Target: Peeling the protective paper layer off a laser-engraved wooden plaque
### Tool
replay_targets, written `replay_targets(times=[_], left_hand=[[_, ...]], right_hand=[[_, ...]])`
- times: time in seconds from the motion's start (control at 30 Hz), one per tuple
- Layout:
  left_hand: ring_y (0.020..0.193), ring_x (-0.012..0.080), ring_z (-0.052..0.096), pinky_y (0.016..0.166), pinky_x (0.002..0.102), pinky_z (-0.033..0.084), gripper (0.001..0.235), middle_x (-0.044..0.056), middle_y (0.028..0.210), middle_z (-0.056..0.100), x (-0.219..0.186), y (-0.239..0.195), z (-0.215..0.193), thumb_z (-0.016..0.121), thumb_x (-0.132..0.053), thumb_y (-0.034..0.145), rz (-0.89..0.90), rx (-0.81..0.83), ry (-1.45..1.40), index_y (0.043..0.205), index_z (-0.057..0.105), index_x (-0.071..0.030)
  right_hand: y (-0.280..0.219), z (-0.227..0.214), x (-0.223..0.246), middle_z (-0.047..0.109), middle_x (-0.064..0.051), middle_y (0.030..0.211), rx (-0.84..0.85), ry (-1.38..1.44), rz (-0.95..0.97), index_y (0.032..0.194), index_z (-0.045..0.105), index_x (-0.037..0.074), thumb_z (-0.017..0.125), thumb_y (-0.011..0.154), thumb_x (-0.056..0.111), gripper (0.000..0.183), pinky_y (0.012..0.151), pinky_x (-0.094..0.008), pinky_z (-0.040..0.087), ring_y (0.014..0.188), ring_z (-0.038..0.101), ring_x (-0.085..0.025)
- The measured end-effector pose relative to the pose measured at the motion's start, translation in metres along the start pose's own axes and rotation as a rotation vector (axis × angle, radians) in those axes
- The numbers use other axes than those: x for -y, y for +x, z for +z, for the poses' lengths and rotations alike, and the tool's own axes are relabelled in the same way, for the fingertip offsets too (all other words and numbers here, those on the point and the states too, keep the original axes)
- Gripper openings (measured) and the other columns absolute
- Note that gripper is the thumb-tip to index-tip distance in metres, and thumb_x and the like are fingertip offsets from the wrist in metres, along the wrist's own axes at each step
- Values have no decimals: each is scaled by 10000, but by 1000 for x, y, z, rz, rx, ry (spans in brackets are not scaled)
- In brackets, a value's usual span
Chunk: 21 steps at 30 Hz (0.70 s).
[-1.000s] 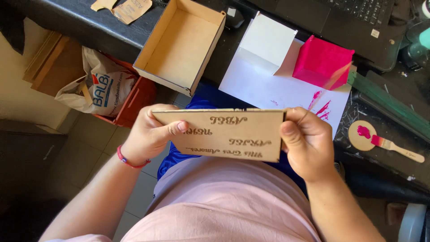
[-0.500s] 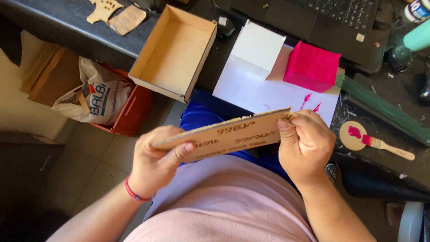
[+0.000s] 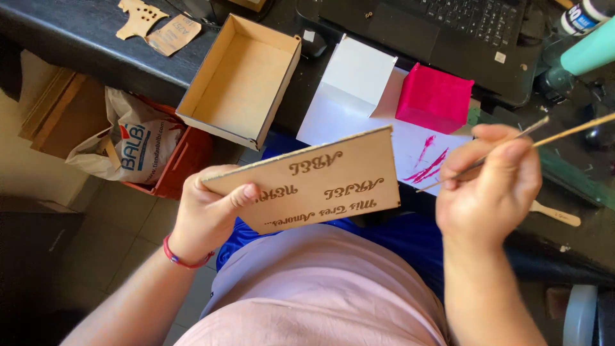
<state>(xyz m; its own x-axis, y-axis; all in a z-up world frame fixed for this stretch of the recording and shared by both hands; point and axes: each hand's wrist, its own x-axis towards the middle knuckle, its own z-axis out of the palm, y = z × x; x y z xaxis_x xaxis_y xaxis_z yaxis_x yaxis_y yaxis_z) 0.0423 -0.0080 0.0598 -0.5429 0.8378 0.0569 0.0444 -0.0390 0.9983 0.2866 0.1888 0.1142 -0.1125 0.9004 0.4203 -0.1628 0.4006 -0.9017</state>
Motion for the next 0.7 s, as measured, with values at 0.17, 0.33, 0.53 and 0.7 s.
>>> replay_targets(times=[0.17, 0.33, 0.53, 0.7], left_hand=[[800, 110, 643, 688, 282, 539, 290, 60, 895, 732, 19, 4, -1, 792, -252, 824, -51, 44, -400, 956, 707, -8], [824, 217, 718, 758, 331, 573, 368, 135, 888, 752, 4, 10, -2, 773, -314, 828, -57, 114, -426, 894, 711, 43], [828, 220, 620, 729, 340, 485, 434, 155, 983, 664, 32, -4, -53, 707, -234, 787, -211, -152, -121, 1111, 582, 27], [806, 429, 529, 711, 512, 419, 463, 360, 917, 531, 37, 11, -83, 547, -153, 827, -215, -117, 65, 1138, 548, 189]], right_hand=[[-4, -15, 9, 359, 29, 608, 94, 192, 160, 1162, 541, 99, 502, 1049, 417, 339, 408, -224, 314, 485, 349, -92], [-16, -21, 12, 387, 15, 627, 231, 233, 324, 1056, 525, 78, 610, 979, 367, 312, 424, -222, 234, 464, 336, -69], [-37, -25, 29, 381, 43, 646, 476, -18, 228, 1108, 640, -46, 445, 971, 589, 678, 560, -240, 285, 573, 339, -84], [-42, -63, 17, 369, 3, 658, 294, 388, 421, 1137, 584, -24, 454, 1001, 421, 484, 472, -223, 257, 538, 344, -88]])
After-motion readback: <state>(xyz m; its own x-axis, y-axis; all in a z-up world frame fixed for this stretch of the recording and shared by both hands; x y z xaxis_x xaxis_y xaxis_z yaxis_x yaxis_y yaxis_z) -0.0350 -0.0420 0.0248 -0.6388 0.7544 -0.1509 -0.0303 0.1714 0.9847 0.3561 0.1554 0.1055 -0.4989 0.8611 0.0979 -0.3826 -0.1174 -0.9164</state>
